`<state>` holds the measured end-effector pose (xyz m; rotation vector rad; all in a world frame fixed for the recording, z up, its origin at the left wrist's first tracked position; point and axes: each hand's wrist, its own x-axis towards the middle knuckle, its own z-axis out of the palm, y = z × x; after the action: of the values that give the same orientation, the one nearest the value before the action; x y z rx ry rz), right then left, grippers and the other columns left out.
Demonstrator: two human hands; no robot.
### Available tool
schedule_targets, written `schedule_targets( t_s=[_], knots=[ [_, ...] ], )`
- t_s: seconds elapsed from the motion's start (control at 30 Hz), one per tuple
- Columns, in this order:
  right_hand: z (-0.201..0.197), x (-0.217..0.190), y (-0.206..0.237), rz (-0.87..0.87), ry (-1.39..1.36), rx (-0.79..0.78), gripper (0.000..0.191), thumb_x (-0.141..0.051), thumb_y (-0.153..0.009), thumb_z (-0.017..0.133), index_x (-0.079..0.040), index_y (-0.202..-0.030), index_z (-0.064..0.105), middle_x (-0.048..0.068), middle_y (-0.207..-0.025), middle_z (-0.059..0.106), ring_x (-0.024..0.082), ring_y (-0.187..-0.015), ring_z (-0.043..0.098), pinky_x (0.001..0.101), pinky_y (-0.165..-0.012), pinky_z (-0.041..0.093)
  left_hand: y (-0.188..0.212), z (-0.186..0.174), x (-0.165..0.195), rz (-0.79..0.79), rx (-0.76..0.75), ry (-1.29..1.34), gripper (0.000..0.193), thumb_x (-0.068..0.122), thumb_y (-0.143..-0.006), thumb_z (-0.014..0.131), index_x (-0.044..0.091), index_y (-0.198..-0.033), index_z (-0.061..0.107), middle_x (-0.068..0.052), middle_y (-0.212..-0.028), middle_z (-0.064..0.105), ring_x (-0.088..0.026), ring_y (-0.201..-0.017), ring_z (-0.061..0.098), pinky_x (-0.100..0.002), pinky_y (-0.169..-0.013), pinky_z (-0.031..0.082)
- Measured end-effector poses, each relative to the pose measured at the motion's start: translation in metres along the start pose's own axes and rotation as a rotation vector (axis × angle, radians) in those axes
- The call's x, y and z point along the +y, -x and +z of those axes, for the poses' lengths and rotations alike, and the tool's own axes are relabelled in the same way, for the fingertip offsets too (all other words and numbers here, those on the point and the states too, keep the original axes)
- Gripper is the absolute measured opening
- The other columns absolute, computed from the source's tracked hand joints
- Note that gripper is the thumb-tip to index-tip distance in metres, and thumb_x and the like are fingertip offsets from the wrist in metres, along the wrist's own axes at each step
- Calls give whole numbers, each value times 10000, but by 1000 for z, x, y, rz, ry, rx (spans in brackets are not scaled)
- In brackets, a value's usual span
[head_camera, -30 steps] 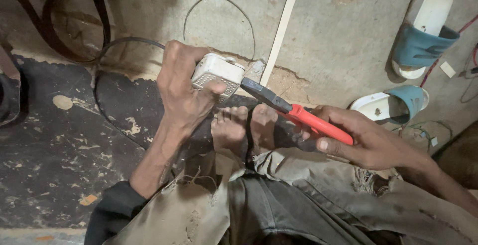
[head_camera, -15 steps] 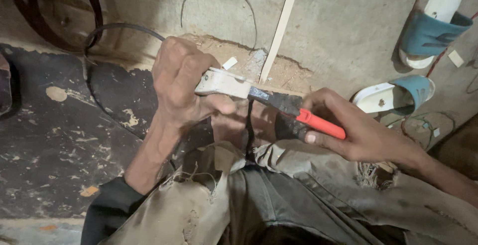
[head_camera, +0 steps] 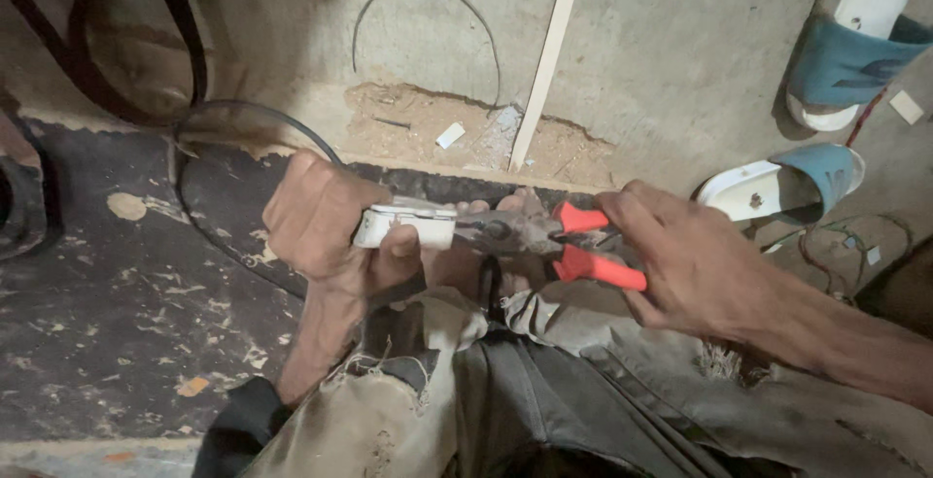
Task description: The person sits on the floor and repeatedly strikes a white plastic electrical component with a pair of pliers. They rotate the component to hit different sides and edges, then set the pliers down and briefly handle a bag of materials.
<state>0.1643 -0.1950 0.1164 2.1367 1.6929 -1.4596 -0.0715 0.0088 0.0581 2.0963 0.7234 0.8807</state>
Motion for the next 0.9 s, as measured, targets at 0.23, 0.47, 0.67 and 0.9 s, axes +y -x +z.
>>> schedule_targets(
  t_s=[0.23, 0.47, 0.67, 0.9],
  knots=[
    [7, 4, -1, -53, 45, 141, 553, -255, -756, 782, 21, -1150, 508, 185, -876, 579, 364, -732, 630, 501, -557, 510, 12, 4, -9, 20, 29, -36, 523, 447, -1077, 528, 58, -732, 587, -58, -653, 486, -227, -618, 478, -371, -542, 362],
    [13, 17, 2, -75, -100, 29, 571, -89, -651, 696, 4, -1188, 523, 196, -938, 614, 391, -771, 634, 483, -626, 517, 11, -2, -10, 10, 35, 3, 557, 466, -1105, 508, 47, -753, 613, -62, -659, 512, -237, -632, 493, -360, -545, 365],
    [25, 44, 15, 337, -431, -63, 431, -111, -823, 651, -70, -1247, 588, 138, -1036, 696, 324, -944, 692, 417, -787, 568, 77, 84, 9, -187, -540, -624, 123, 271, -905, 566, 168, -960, 607, -20, -867, 596, -225, -890, 617, -379, -701, 499],
    [23, 65, 3, -45, -7, 333, 431, -159, -806, 707, -20, -1171, 524, 213, -1012, 594, 397, -927, 607, 449, -778, 502, 189, 132, -20, -236, -530, -683, 50, 216, -877, 625, 206, -908, 587, -2, -839, 580, -213, -849, 631, -374, -713, 535]
  ],
)
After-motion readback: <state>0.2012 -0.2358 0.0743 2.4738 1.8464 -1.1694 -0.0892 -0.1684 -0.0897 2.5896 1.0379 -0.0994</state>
